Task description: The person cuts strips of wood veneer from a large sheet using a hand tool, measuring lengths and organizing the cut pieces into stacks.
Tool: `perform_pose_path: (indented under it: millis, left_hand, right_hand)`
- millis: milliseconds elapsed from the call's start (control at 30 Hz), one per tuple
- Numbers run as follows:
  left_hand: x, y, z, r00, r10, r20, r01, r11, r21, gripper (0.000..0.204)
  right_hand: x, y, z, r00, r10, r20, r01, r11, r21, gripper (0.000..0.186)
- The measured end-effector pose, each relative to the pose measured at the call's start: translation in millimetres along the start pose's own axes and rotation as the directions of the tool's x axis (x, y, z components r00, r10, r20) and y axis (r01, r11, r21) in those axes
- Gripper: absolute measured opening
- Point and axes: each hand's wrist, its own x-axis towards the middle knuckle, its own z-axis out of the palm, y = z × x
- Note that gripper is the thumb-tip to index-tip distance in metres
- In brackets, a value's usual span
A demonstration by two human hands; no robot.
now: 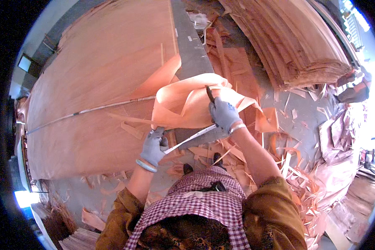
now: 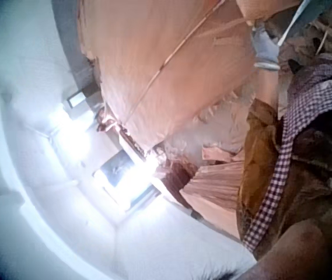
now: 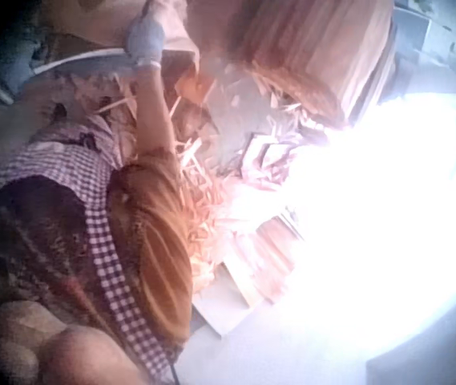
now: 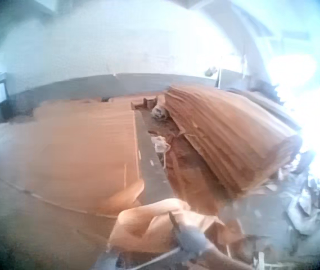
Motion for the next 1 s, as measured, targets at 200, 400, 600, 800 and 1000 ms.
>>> perform_pose_path:
  millis: [200, 400, 600, 800, 1000]
  left_hand:
    - [6.3, 10.5, -2.7, 0.995, 0.075, 0.062, -0.090, 0.955, 0.284, 0.031]
    - [-21.5, 28.0, -23.2, 0.989, 0.141, 0.040, -0.145, 0.907, 0.396, 0.031]
    - [-109.5, 71.5, 26.9, 0.975, 0.196, 0.106, -0.221, 0.787, 0.576, 0.034]
    - [-50.6, 20.3, 99.9, 0.833, 0.259, 0.489, -0.510, 0.015, 0.860, 0.059]
    - [-17.2, -4.9, 84.3, 0.875, 0.066, 0.479, -0.426, -0.366, 0.828, 0.062]
  right_hand:
    - [-2.0, -2.1, 12.0, 1.000, -0.003, -0.028, -0.002, 0.980, -0.198, 0.027]
    - [-18.8, -14.5, 17.9, 0.994, 0.055, 0.089, -0.017, 0.927, -0.374, 0.024]
    - [-39.5, 6.3, 16.1, 0.992, 0.052, 0.119, -0.004, 0.928, -0.373, 0.026]
    - [-56.6, 5.6, 13.4, 0.990, 0.029, 0.137, 0.025, 0.925, -0.379, 0.023]
    - [-71.6, 21.4, 1.4, 0.998, -0.027, 0.061, 0.040, 0.973, -0.226, 0.025]
